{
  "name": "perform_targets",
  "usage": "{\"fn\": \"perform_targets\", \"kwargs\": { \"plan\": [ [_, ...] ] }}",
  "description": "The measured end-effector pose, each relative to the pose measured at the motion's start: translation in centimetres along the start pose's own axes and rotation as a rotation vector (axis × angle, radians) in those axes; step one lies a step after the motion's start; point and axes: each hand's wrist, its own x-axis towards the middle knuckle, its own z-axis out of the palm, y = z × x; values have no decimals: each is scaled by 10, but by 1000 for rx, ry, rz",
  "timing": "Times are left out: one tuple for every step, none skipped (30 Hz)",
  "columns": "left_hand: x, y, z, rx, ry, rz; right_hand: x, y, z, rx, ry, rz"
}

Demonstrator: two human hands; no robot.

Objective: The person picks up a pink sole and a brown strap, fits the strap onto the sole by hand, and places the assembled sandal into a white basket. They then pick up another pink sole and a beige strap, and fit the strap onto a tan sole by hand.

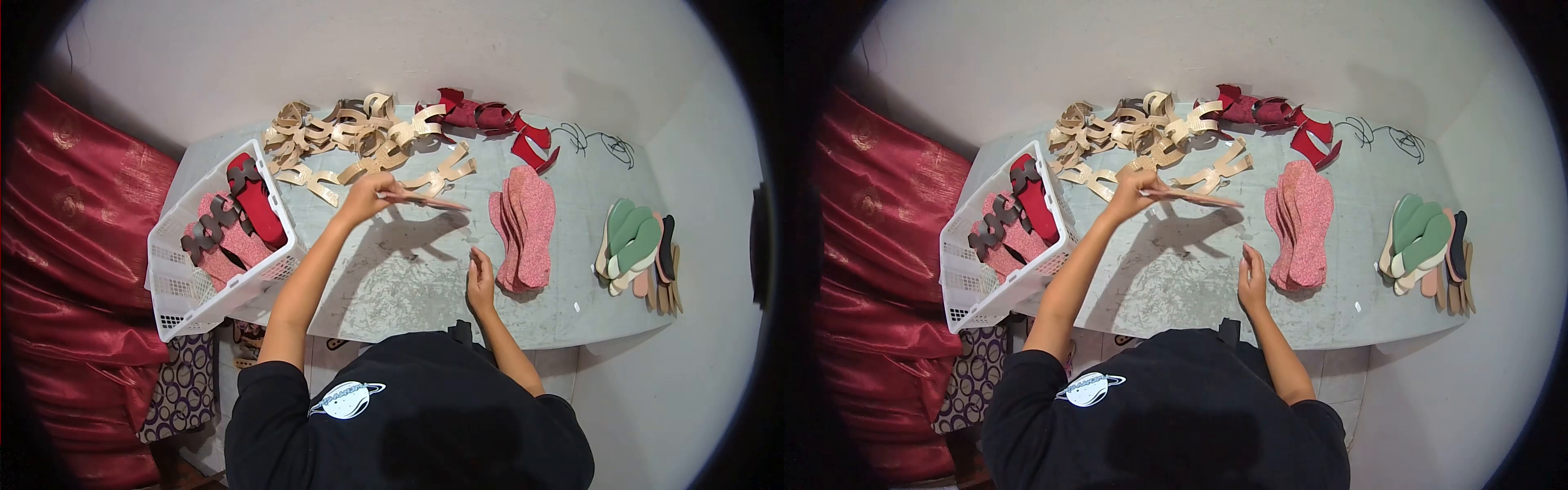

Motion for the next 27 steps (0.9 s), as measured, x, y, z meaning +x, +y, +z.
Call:
{"fn": "perform_targets", "kwargs": {
  "plan": [
    [-4, 5, 6, 45, 73, 120, 0, 0, 1, 8, 15, -1],
    [-10, 10, 12, 97, 51, 136, -1, 0, 1, 9, 16, 1],
    [-22, 1, 22, 196, 28, 123, -1, -1, 0, -18, 38, -9],
    [-30, 1, 31, 198, 36, 147, -1, -4, -1, -45, 59, -19],
    [-38, 1, 41, 200, 44, 170, -1, -6, -1, -46, 59, -17],
    [-46, -1, 50, 197, 42, 169, 0, -10, -1, -70, 98, -51],
    [-54, -4, 59, 182, 56, 171, 0, -11, -1, -95, 135, -85],
    [-61, -8, 67, 166, 71, 173, 0, -11, -2, -96, 134, -82],
    [-68, -8, 72, 163, 69, 171, 0, -10, -4, -204, 98, -118],
    [-75, -9, 76, 181, 66, 150, 0, -9, -5, -311, 60, -154],
    [-82, -9, 80, 199, 62, 128, -1, -9, -5, -312, 59, -151],
    [-89, -8, 84, 164, 71, 111, -1, -8, -4, -350, 37, -183],
    [-95, -8, 86, 163, 70, 108, -1, -8, -3, -387, 14, -215],
    [-101, -9, 88, 190, 61, 95, -1, -8, -3, -386, 12, -213],
    [-106, -9, 90, 216, 54, 81, 0, -11, -2, -407, -16, -211],
    [-112, -9, 93, 177, 50, 49, 0, -14, -2, -428, -44, -210],
    [-117, -10, 95, 175, 49, 47, 2, -17, -2, -429, -46, -208],
    [-121, -9, 97, 165, 66, 8, 4, -21, -2, -538, -97, -252],
    [-126, -8, 99, 154, 80, -32, 5, -23, -1, -646, -149, -294],
    [-130, -8, 100, 152, 78, -35, 6, -23, -1, -646, -152, -291],
    [-134, -7, 101, 142, 104, -78, 8, -23, 0, -679, -209, -320],
    [-138, -7, 102, 133, 130, -121, 9, -23, 1, -712, -267, -350],
    [-141, -7, 103, 133, 130, -123, 10, -22, 2, -711, -269, -349],
    [-144, -6, 103, 127, 140, -137, 11, -21, 3, -715, -318, -383],
    [-146, -5, 104, 121, 149, -152, 12, -21, 4, -718, -367, -416],
    [-148, -6, 104, 121, 150, -155, 13, -20, 6, -722, -383, -430],
    [-150, -7, 104, 123, 150, -150, 15, -20, 8, -720, -387, -430]
  ]
}}
